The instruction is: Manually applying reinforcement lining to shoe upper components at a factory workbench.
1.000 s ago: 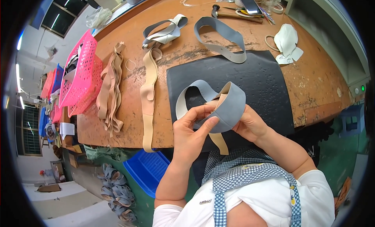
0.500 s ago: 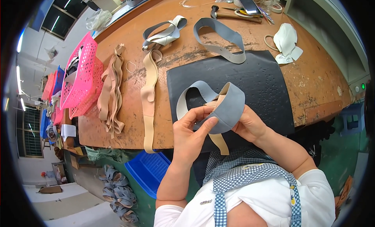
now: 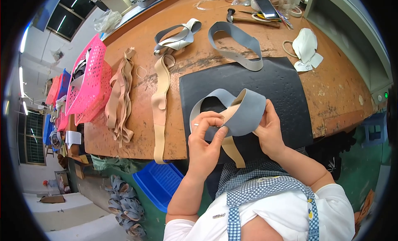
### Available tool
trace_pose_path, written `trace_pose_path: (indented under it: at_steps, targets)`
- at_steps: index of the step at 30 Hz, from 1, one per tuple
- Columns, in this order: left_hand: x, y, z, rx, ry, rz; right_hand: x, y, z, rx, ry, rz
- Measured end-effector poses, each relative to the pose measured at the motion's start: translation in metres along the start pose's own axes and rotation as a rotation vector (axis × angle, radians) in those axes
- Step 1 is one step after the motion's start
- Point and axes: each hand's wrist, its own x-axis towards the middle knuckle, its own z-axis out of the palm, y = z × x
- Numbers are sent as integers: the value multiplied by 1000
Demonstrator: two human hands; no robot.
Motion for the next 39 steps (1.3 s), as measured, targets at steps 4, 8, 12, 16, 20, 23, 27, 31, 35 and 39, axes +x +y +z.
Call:
trace_pose_path:
  at_steps: [4,8,12,16,20,23,27,31,35,39]
  targets:
    - [-5,1,-3,-207,-52,-255,4,-21,-10,419,-313,226]
    - [-10,1,-8,-218,-147,-322,18,-40,-18,387,-347,482]
    - [-7,7,-9,-164,-182,-295,22,-38,-8,282,-162,401]
    - [-5,6,-10,-189,-213,-252,23,-40,-5,248,-126,379]
    - [-2,0,-13,-138,-208,-118,23,-34,0,251,-81,310]
    - [0,5,-4,-64,-55,-31,25,-31,7,223,-81,199]
    - [19,28,-6,7,11,-56,34,-48,22,176,-156,-12]
    - [41,50,-24,40,52,220,63,-88,22,372,-244,-83]
    - [40,35,-26,103,4,187,72,-73,6,295,-162,-21]
    - [24,0,-16,-42,-64,-73,66,-40,-6,264,-80,92]
